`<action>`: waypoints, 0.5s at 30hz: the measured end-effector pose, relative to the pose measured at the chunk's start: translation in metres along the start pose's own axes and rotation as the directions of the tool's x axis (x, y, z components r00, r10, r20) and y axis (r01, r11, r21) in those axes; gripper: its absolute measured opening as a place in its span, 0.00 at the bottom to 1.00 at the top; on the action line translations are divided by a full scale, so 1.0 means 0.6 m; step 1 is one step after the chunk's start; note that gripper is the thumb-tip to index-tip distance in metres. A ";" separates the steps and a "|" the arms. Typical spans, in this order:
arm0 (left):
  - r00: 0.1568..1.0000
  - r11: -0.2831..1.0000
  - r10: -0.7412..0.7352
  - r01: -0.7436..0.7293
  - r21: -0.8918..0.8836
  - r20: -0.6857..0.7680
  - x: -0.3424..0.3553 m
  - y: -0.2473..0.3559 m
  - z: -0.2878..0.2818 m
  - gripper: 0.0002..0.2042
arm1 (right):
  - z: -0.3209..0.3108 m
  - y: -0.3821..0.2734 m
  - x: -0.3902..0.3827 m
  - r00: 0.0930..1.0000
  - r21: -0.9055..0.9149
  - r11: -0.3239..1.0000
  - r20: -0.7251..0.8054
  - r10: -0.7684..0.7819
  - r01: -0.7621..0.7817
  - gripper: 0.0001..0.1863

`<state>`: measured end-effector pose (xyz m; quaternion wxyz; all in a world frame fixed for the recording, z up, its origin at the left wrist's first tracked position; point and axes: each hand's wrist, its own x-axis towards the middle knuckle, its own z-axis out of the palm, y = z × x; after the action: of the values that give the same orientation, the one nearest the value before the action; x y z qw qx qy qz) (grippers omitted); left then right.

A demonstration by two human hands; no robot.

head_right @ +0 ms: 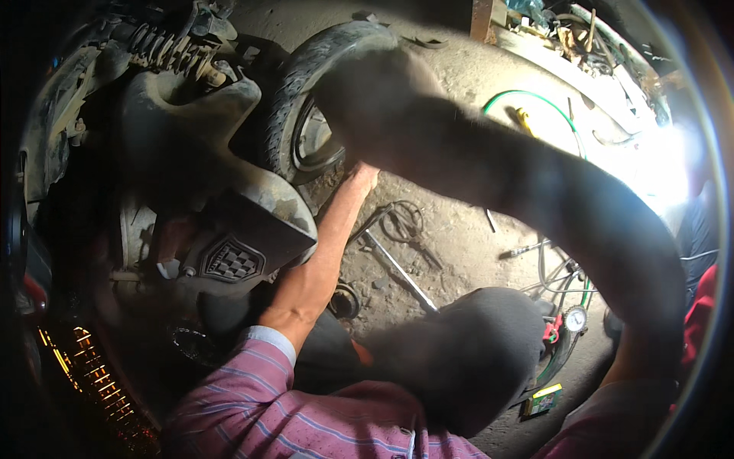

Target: The person sits on the floor and uses a screwdriver and wrench to remove bolts from the rear wheel of a motorcycle. They manipulate the wheel hub and axle area, then reposition the wheel and continue adjusting components.

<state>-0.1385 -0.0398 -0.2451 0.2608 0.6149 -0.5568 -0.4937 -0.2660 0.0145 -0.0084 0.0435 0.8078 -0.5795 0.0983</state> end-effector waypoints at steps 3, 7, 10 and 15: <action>0.999 0.996 0.014 -0.012 -0.090 0.031 0.007 -0.010 0.002 0.27 | 0.043 -0.010 -0.024 0.984 0.266 0.960 -0.128 0.121 -0.084 0.15; 0.998 0.951 0.049 -0.032 -0.308 0.047 0.014 -0.018 0.005 0.25 | 0.126 -0.029 -0.060 0.919 0.406 0.889 -0.228 0.322 -0.211 0.19; 0.976 0.891 0.017 0.083 -0.446 0.216 0.016 -0.027 -0.002 0.17 | 0.173 -0.029 -0.087 0.872 0.422 0.895 -0.372 0.317 -0.145 0.20; 0.885 0.870 0.264 -0.391 0.301 0.384 0.031 -0.037 -0.033 0.18 | 0.240 -0.048 -0.095 0.829 0.635 0.758 -0.338 0.446 -0.149 0.26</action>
<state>-0.1134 -0.0565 -0.2626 0.1240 0.4562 -0.7728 -0.4235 -0.2406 0.0502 -0.1596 -0.0843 0.6261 -0.6169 0.4694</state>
